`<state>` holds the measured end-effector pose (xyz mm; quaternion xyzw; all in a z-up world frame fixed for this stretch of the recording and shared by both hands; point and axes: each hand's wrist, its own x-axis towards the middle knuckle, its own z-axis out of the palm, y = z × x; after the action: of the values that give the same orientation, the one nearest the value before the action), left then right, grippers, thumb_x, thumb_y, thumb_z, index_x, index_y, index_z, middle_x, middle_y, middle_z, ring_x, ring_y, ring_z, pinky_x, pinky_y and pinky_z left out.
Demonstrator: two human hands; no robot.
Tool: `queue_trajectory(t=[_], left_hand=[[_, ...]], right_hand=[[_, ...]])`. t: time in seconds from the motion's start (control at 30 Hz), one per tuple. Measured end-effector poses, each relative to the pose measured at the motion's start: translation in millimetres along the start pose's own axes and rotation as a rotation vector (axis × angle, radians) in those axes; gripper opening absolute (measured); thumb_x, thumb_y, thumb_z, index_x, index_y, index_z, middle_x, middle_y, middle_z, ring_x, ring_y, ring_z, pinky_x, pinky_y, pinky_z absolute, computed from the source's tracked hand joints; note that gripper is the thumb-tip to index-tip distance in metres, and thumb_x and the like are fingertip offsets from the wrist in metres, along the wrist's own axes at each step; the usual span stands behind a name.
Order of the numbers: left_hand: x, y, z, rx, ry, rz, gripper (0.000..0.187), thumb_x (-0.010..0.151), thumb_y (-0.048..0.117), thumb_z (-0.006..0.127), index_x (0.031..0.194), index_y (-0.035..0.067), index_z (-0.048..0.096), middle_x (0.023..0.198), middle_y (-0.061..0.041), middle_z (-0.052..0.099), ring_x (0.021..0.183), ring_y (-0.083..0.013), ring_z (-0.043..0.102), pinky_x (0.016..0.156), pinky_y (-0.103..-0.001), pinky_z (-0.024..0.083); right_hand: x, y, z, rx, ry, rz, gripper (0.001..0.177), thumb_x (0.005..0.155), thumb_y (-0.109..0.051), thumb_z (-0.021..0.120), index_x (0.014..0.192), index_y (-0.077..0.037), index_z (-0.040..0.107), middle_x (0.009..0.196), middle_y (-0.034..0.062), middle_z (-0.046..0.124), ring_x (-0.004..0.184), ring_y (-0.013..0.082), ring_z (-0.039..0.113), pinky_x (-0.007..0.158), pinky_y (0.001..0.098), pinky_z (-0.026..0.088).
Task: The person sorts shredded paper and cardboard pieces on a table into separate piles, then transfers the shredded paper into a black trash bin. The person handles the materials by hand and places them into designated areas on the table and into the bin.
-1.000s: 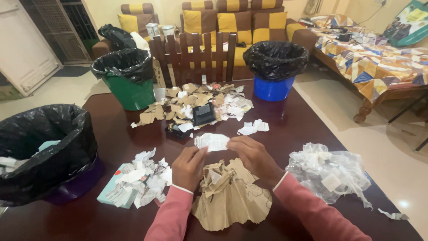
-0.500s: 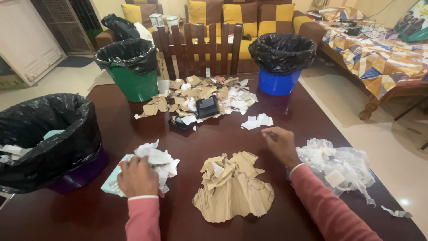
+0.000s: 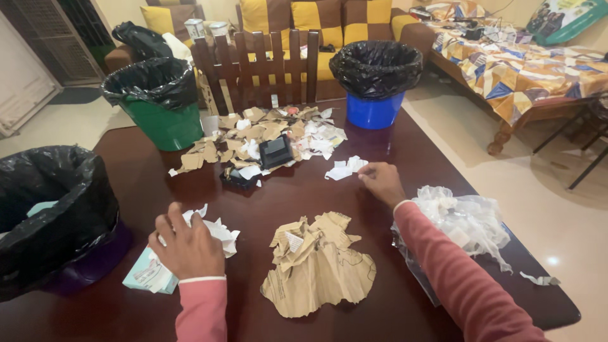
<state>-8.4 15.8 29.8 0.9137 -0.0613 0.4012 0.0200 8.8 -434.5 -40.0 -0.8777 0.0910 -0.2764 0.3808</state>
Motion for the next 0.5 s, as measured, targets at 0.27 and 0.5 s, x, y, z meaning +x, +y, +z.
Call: queue_trajectory(t=[0.27,0.5], left_hand=[[-2.1,16.0,8.0,-0.909,-0.255,0.108,0.031,0.084,0.018,0.067,0.112,0.013,0.078,0.111,-0.004,0.070,0.102,-0.0233,0.064,0.085,-0.037,0.051],[-6.9,60.3,-23.6,-0.941,-0.486,0.074,0.026,0.081,0.036,0.079,0.091,0.012,0.082,0.081,-0.003,0.068,0.079,-0.0222,0.063,0.067,-0.036,0.051]], right_hand=[[-7.1,-13.0,3.9,-0.095,-0.069,-0.003,0.017,0.082,-0.015,0.076,0.096,-0.007,0.081,0.094,0.0129,0.079,0.084,0.0247,0.078,0.081,0.0358,0.060],[-13.1,-17.8,5.6,-0.126,-0.038,0.056,0.015,0.084,-0.017,0.076,0.096,-0.010,0.081,0.095,0.0119,0.079,0.088,0.0247,0.077,0.084,0.0360,0.060]])
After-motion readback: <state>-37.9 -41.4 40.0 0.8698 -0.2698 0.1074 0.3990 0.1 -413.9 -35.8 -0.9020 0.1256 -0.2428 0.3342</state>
